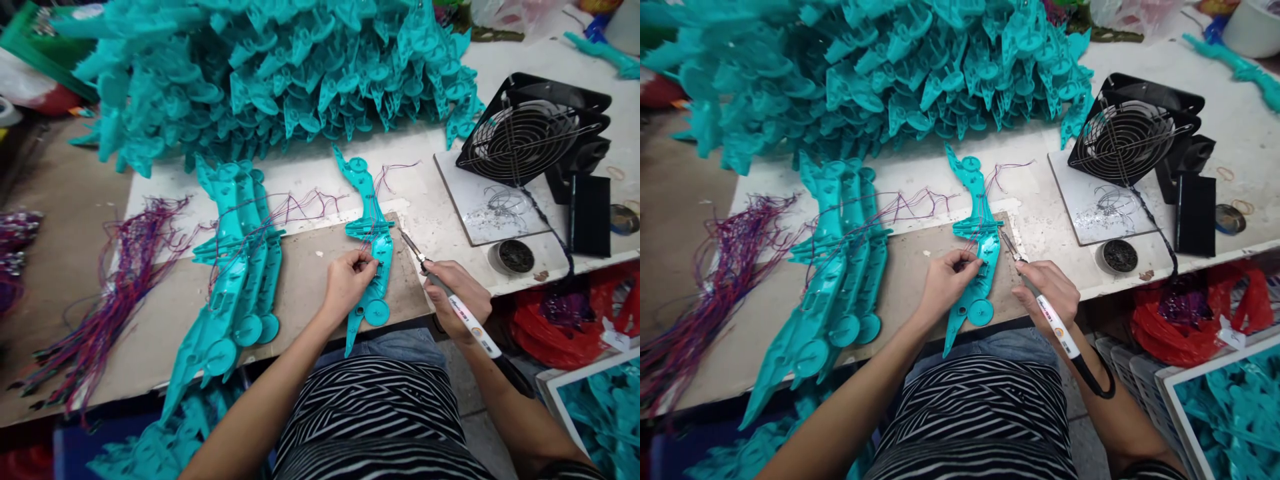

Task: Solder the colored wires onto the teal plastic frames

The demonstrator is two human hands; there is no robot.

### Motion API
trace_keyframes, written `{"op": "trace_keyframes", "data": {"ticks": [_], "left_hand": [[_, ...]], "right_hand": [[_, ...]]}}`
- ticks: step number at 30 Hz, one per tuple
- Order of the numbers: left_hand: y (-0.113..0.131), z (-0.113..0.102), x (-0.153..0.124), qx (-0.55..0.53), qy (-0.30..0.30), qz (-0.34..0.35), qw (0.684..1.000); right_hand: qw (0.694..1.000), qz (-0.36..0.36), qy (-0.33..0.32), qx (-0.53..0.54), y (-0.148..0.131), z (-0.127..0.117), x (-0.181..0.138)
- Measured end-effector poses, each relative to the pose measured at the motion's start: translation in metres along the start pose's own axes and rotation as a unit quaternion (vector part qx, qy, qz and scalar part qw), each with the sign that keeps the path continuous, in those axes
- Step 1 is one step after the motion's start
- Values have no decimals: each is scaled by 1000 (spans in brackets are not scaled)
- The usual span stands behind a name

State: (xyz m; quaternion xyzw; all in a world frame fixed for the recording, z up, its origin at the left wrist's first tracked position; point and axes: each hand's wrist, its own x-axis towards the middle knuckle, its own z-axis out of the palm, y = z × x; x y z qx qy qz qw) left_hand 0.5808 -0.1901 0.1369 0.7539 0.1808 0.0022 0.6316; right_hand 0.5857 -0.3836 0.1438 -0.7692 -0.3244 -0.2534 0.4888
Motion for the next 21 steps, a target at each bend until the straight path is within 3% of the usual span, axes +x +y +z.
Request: {"op": "trace_keyframes", "data": {"ticks": [7,21], "left_hand": [[-1,-1,0,-4,-7,12,1000],[-4,-2,-1,6,-6,21,1000]], "right_hand": [[999,46,-3,13,0,3,3],[998,-15,-57,19,-10,0,-13]]}}
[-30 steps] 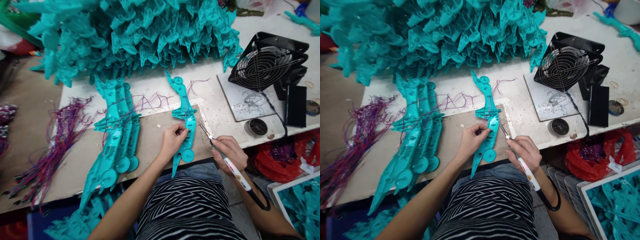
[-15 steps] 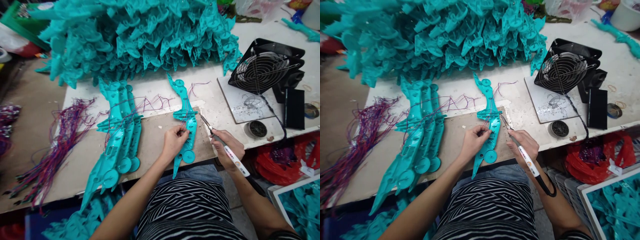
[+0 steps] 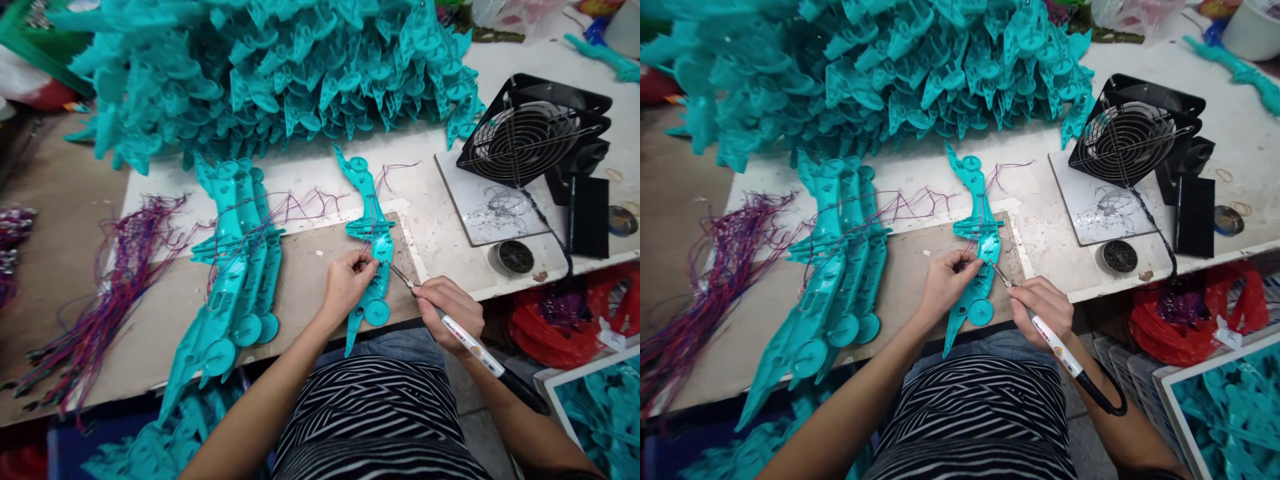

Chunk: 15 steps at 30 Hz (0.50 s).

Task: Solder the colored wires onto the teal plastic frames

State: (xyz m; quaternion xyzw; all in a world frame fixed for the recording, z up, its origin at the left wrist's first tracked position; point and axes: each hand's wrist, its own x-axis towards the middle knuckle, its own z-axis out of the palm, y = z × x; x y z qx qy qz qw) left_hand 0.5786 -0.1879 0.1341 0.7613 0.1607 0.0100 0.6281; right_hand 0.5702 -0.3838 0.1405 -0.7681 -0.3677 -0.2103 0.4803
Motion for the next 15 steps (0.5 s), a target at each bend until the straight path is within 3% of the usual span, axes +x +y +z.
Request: {"op": "trace_keyframes", "data": {"ticks": [15], "left_hand": [[-1,1,0,12,3,0,1000]], "right_hand": [[999,-25,-9,-36,-1,-1,-1]]}}
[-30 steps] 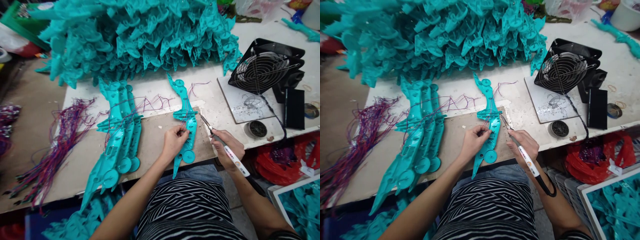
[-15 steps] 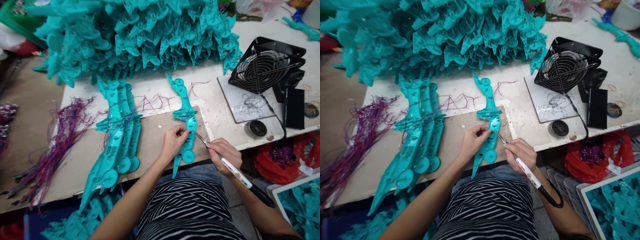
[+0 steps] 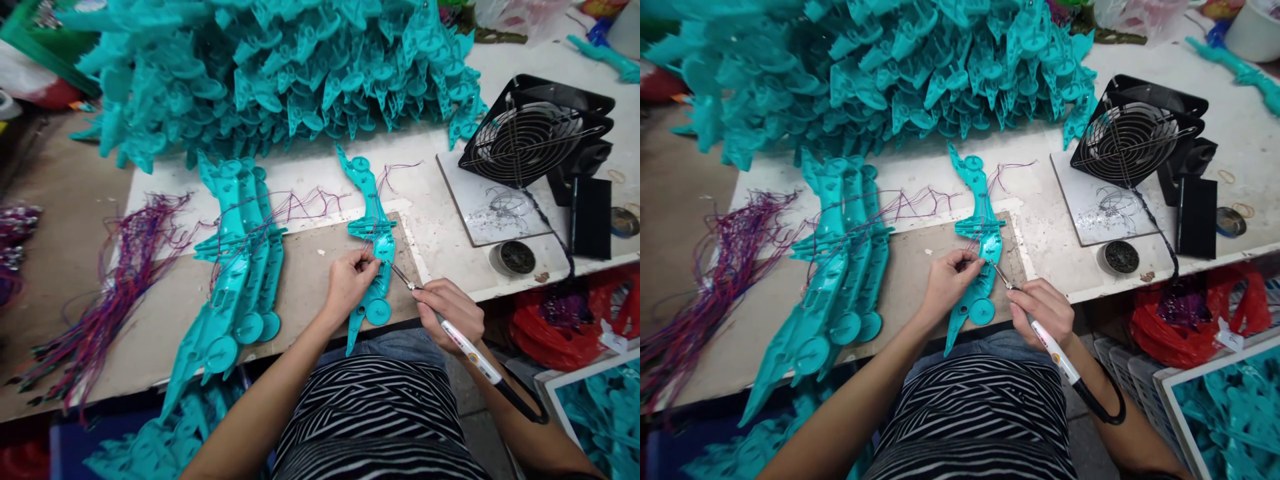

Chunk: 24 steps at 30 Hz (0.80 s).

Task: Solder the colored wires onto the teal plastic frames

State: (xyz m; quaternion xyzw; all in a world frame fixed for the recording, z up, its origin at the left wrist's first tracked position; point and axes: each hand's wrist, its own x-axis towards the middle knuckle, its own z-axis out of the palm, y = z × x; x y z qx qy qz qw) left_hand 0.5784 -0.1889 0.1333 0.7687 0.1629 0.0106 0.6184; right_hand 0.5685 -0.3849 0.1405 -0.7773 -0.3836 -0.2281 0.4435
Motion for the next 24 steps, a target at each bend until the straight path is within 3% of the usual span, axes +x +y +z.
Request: {"op": "trace_keyframes", "data": {"ticks": [9,17,24], "left_hand": [[0,0,0,5,3,7,1000],[-4,2,0,-2,1,13,1000],[-7,2,0,-2,-5,14,1000]], "right_hand": [[999,19,35,-9,5,-2,9],[989,120,87,20,24,17,25],[983,172,-6,65,36,42,64]]}}
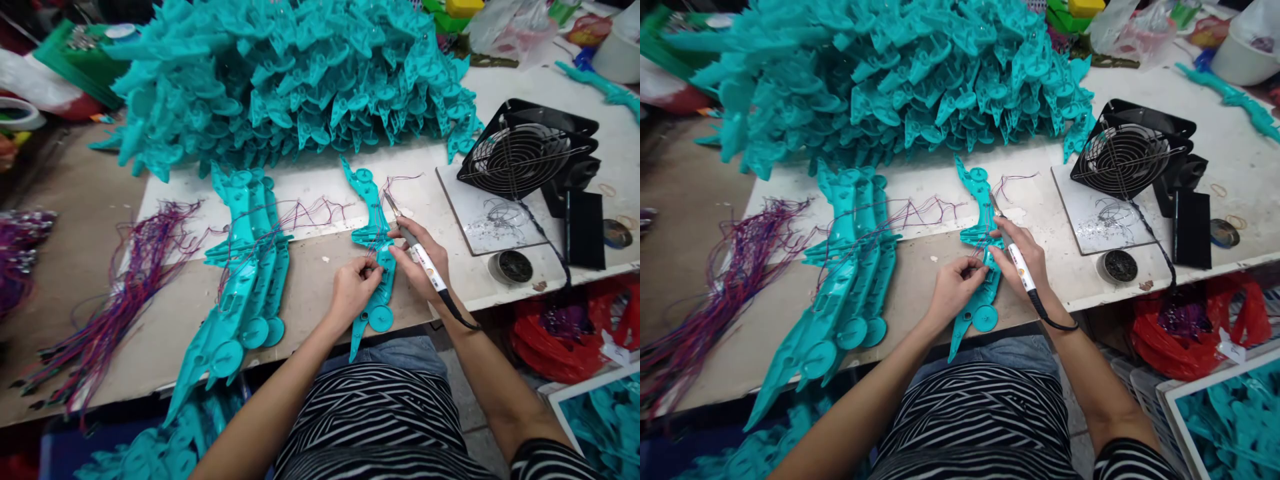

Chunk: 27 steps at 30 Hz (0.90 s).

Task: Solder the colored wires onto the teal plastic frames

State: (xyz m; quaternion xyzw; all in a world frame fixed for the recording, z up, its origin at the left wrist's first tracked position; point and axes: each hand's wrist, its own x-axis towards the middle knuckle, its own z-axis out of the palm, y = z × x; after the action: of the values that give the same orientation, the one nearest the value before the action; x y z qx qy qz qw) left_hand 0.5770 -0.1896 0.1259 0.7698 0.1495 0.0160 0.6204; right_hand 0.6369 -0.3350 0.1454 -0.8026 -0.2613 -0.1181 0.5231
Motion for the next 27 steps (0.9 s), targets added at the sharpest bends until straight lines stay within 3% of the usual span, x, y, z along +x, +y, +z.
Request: {"op": "trace_keyframes", "data": {"ticks": [5,10,13,15,19,27], "left_hand": [[-2,-5,1,54,-23,41,997],[7,-23,-8,168,76,194,963],[16,-32,-16,209,36,249,945],[18,-34,-19,206,-6,229,951],[13,-31,-21,151,-37,163,974],[-5,-24,-22,164,-9,152,975]], "right_hand": [[1000,-12,-23,11,-3,10,6],[1000,-12,11,-2,-11,10,-13],[1000,-12,23,-3,-18,13,-27],[1000,-14,26,1,-22,16,-35],[1000,-19,18,1,-24,16,-43],[997,-73,26,-4,-36,-24,-66]]}}
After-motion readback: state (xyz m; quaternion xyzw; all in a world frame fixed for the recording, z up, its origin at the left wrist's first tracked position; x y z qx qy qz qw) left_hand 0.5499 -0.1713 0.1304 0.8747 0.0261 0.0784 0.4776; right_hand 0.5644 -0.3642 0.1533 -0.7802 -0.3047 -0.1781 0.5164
